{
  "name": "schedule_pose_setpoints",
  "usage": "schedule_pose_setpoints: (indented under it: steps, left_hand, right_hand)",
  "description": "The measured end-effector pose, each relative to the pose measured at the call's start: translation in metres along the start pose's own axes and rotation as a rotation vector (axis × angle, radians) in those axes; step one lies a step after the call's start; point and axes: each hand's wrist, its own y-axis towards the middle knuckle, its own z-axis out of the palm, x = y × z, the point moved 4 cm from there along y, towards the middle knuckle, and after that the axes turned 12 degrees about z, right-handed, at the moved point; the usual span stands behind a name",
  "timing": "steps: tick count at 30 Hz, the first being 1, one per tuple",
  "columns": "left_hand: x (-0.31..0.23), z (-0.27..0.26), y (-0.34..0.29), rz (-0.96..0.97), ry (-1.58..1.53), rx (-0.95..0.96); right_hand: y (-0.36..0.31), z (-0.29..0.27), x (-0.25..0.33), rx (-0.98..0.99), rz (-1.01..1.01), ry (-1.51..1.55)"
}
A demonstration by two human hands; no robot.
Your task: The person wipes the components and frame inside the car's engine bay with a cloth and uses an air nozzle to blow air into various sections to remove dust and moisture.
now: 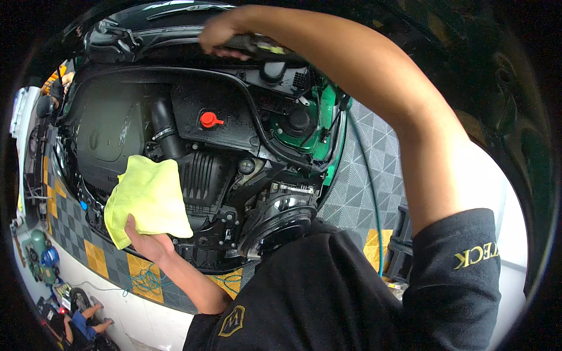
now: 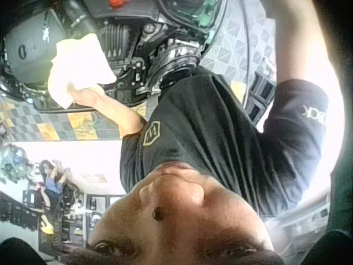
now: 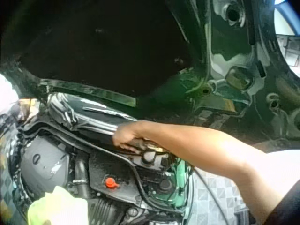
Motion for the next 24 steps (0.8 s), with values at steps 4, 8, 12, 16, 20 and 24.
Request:
schedule_pose_setpoints:
  steps: [4, 8, 12, 16, 20, 24]
  left_hand:
    - [0.002, -0.003, -0.013, -0.040, -0.006, 0.008]
    - [0.009, -0.015, -0.025, -0.043, 0.035, 0.010]
    - [0.023, -0.032, -0.026, -0.066, -0.017, 0.051]
    - [0.031, 0.000, -0.020, -0.139, -0.093, 0.110]
    - [0.036, 0.093, 0.006, -0.030, -0.053, 0.264]
    - [0.065, 0.243, 0.023, 0.637, 0.471, 0.543]
  right_hand:
    - [0.037, -0.004, 0.041, 0.075, -0.088, -0.115]
    - [0.105, 0.013, 0.054, 0.030, 0.303, -0.506]
    - [0.080, 0.004, 0.007, -0.127, -0.095, -0.620]
    - [0.084, -0.022, -0.015, -0.202, -0.260, -0.855]
    - [-0.019, -0.024, -0.029, -0.276, -0.002, -0.174]
    - [-0.063, -0.014, -0.082, -0.419, -0.100, -0.106]
